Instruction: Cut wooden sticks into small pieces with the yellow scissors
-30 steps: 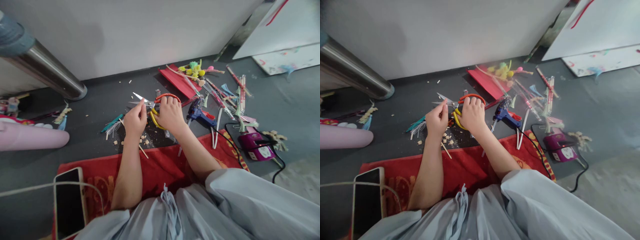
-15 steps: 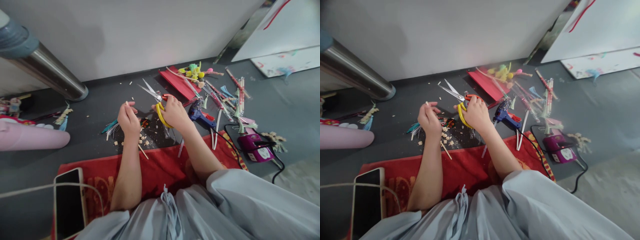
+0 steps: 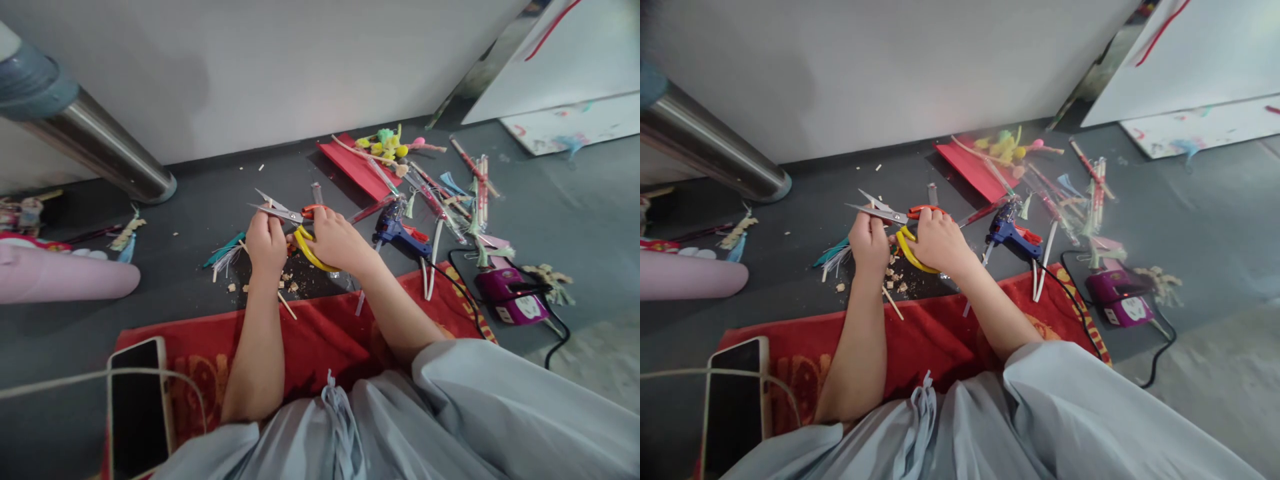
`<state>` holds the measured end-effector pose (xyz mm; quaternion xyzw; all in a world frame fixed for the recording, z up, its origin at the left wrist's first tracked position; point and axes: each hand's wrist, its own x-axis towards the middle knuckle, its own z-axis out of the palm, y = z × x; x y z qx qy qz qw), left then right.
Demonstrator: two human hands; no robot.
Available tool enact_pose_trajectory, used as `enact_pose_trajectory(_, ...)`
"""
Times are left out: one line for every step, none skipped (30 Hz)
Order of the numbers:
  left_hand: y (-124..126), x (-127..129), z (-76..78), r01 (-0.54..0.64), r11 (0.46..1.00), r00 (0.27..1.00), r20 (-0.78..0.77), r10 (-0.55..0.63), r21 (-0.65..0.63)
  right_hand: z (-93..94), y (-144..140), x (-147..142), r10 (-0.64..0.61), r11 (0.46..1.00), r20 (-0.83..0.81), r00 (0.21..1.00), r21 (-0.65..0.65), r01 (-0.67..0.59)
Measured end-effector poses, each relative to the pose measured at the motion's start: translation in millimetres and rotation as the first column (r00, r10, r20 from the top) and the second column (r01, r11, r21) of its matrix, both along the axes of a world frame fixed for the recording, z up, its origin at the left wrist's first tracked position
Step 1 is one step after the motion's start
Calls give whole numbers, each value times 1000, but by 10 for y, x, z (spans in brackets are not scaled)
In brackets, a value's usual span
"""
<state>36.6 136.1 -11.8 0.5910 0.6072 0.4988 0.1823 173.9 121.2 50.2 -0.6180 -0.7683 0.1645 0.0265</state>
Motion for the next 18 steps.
enact_pose_trajectory(-3, 2, 0, 7, 1000, 1000, 1, -7, -11, 6, 1, 3, 2, 1000, -2, 1000, -2, -2)
enact_pose_trajectory(-7, 4, 3, 9, 1000, 1000, 2, -8, -20, 11, 3, 6, 5, 1000, -7, 1000, -2, -5)
enact_pose_trajectory(-10, 6, 6, 6, 1000, 1000, 4, -6, -27, 13, 5, 10, 8, 1000, -14, 1000, -1, -8)
enact_pose_trajectory(-14, 7, 12, 2, 1000, 1000, 7, -2, -30, 14, 7, 13, 11, 1000, -20, 1000, 1, -11)
enact_pose_trajectory(-17, 8, 19, 0, 1000, 1000, 9, 1, -31, 13, 9, 17, 13, 1000, -27, 1000, 3, -13)
enact_pose_trajectory(-21, 8, 26, -1, 1000, 1000, 11, 1, -31, 9, 12, 21, 15, 1000, -32, 999, 5, -15)
enact_pose_trajectory(-24, 7, 34, 0, 1000, 1000, 11, 0, -30, 5, 14, 24, 16, 1000, -36, 999, 8, -15)
enact_pose_trajectory(-27, 5, 40, 3, 1000, 1000, 7, -3, -27, 1, 16, 27, 16, 1000, -41, 999, 12, -16)
enact_pose_trajectory(-28, 3, 45, 10, 1000, 1000, 0, -10, -22, -3, 18, 30, 15, 1000, -45, 999, 16, -15)
enact_pose_trajectory(-29, 0, 49, 19, 1000, 1000, -9, -19, -15, -4, 19, 33, 13, 1000, -49, 999, 19, -12)
enact_pose_trajectory(-29, -3, 51, 28, 1000, 999, -19, -28, -8, -4, 19, 36, 11, 1000, -51, 999, 22, -10)
enact_pose_trajectory(-29, -5, 51, 37, 999, 999, -29, -37, 1, -1, 19, 38, 8, 1000, -52, 999, 23, -6)
enact_pose_trajectory(-27, -8, 51, 45, 999, 998, -39, -44, 9, 3, 18, 39, 6, 1000, -53, 999, 23, -5)
enact_pose_trajectory(-25, -11, 49, 50, 999, 998, -48, -49, 17, 9, 17, 41, 5, 1000, -54, 999, 24, -4)
enact_pose_trajectory(-23, -13, 47, 52, 998, 997, -56, -51, 25, 15, 15, 42, 4, 1000, -54, 999, 25, -3)
enact_pose_trajectory(-20, -16, 44, 52, 998, 997, -65, -50, 33, 21, 14, 44, 3, 1000, -55, 998, 27, -2)
enact_pose_trajectory(-17, -19, 41, 49, 998, 996, -74, -46, 40, 25, 13, 45, 3, 1000, -55, 998, 30, -2)
enact_pose_trajectory(-14, -23, 38, 43, 998, 996, -85, -39, 47, 27, 12, 46, 2, 999, -55, 998, 35, 0)
